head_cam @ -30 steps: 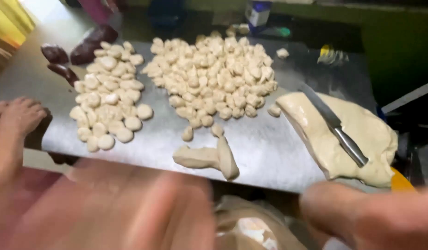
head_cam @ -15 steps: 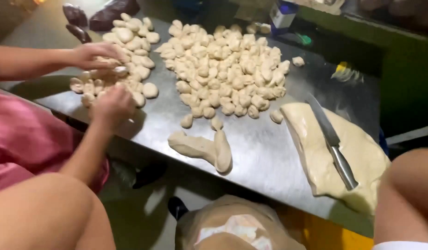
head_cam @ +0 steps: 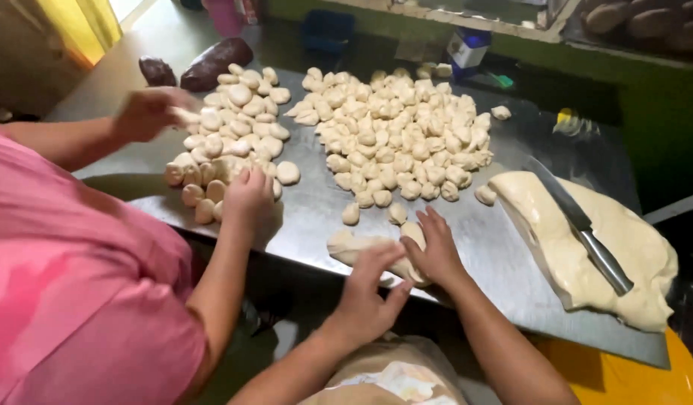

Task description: Cutting large dough into smaller portions and rolling them into balls on a metal table

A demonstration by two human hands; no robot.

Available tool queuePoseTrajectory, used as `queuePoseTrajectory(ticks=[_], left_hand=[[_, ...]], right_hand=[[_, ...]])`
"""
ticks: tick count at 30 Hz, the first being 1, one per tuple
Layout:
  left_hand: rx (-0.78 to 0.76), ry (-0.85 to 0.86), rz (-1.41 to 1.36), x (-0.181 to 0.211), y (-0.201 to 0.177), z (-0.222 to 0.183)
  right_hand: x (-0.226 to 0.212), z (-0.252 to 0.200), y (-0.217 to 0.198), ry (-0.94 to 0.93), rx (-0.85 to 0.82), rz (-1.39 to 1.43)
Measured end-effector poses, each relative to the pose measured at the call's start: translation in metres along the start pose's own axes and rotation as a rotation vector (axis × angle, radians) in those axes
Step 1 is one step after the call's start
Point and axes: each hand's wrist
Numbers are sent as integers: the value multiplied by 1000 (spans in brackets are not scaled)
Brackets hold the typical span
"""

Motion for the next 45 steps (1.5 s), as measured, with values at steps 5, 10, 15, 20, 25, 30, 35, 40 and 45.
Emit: queuePoseTrajectory(ticks=[5,10,15,20,25,30,35,40,45], left_hand=[[-261,-37,8,-27,13,-37],[-202,-305,48,-54,36,-31],[-222,-339,-124,-52,107,-9],[-91,-592,-716,-95,198,15],[-369,-571,-495,-84,215,34],[-845,-141,-153,-30,232,13],[-462,-905,-58,-4,182,62],[-84,-1018,-623,-67,193,46],[-530,-794,3,-82,203,34]], right_hand=[[-26,62,5,381,-359,-149],[-70,34,-47,289,-306,-136],[-57,-8,-78,-404,195,94],[-66,10,-92,-433,145,613],[31,11,-127,-462,339,90],[63,80,-156,135,304,-146],[-32,41,-161,-177,123,409],[46,10,-85,-502,119,176],[103,53,-96,-202,227,-46]])
Point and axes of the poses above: each hand's wrist, its own z-axis towards the middle knuckle, its own y-axis out of the palm, x = y × z, and after that the axes turned 11 degrees about z, right-handed
